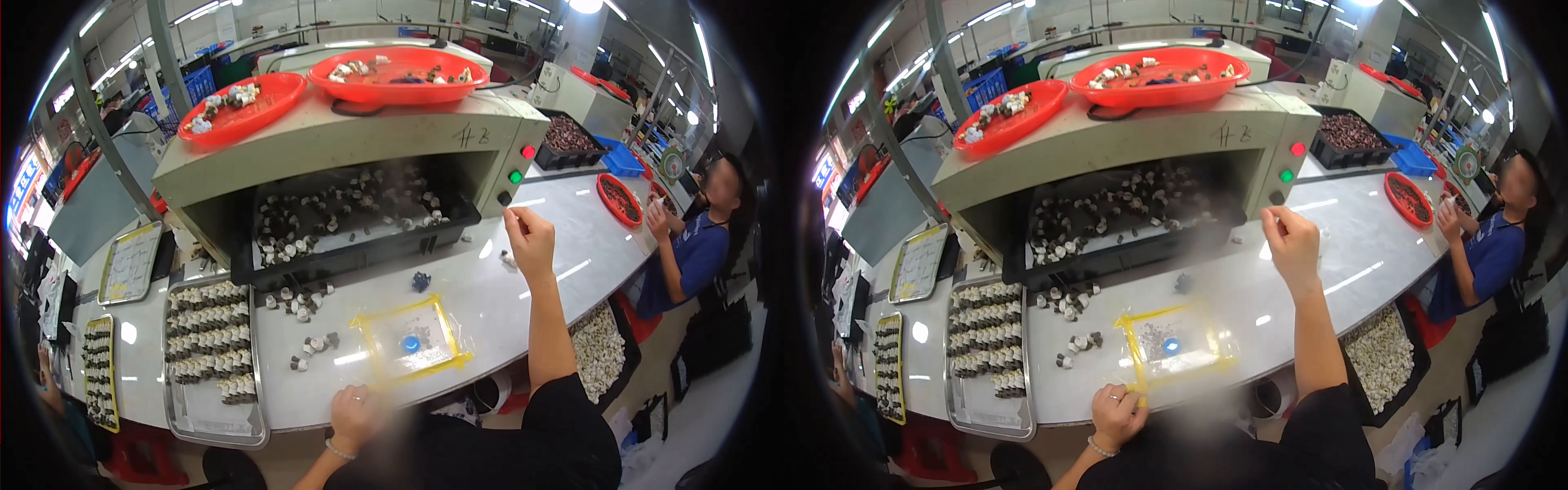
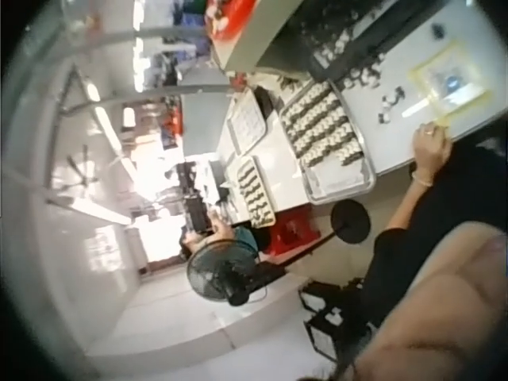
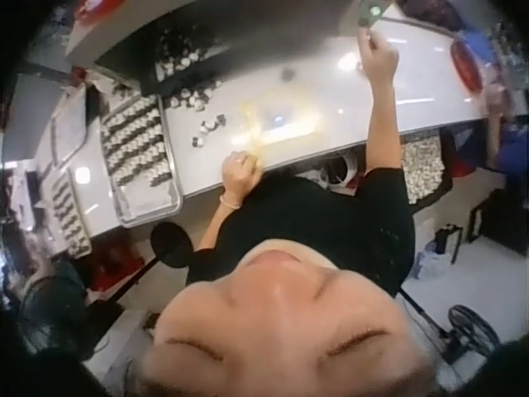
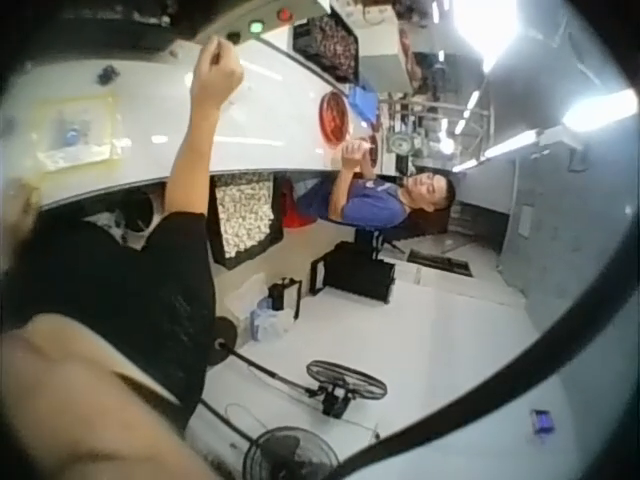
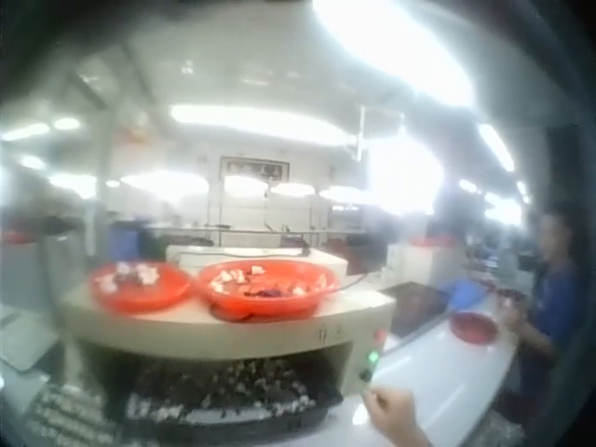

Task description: The person assembles small industrial components by hand at a workbench, sorting plastic pieces into a tray using an assembly jig.

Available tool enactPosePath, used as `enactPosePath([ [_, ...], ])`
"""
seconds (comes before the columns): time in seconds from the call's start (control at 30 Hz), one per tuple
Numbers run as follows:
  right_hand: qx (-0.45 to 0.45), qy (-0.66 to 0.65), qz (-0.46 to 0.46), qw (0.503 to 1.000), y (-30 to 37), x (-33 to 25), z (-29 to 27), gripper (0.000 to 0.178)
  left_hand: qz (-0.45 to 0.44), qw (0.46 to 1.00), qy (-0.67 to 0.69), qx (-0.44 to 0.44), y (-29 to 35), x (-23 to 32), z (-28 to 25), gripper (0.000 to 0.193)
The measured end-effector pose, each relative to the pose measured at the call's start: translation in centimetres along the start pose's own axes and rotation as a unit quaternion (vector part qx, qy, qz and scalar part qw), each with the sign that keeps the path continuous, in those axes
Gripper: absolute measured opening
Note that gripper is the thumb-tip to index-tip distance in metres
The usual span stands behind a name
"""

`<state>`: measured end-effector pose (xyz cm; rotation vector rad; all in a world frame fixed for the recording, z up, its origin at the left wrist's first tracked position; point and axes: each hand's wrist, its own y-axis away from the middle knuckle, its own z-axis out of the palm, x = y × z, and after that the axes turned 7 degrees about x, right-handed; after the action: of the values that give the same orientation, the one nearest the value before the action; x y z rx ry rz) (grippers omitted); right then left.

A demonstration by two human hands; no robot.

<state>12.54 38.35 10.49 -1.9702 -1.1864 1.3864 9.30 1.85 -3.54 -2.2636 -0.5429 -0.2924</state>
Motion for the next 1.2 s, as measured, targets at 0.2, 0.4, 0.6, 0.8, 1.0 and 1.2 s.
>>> enactPosePath([
  [0.2,-0.13,0.217,0.15,0.956,7.5,6.0,-1.9,0.022,0.002,0.999,0.024,-0.026,-1.1,0.4,-0.8,0.017],
  [0.4,-0.125,0.201,0.195,0.952,8.7,7.9,-2.2,0.02,0.003,1.0,0.013,-0.019,-1.0,0.3,-0.4,0.016],
  [0.6,-0.093,0.174,0.134,0.971,7.9,11.9,-0.2,0.028,0.0,1.0,0.01,-0.003,-1.5,0.6,-0.1,0.015],
  [0.8,-0.102,0.147,0.168,0.97,8.4,12.5,0.4,0.027,-0.015,1.0,0.014,-0.011,-1.2,0.6,-0.4,0.017],
  [1.0,-0.021,0.111,0.078,0.991,8.2,11.1,1.1,0.027,0.003,1.0,0.004,-0.005,-0.9,0.4,-0.7,0.015],
  [1.2,0.022,-0.015,-0.079,0.997,1.1,3.2,1.9,0.026,-0.004,0.999,0.012,-0.03,-1.0,0.1,-0.4,0.017],
])
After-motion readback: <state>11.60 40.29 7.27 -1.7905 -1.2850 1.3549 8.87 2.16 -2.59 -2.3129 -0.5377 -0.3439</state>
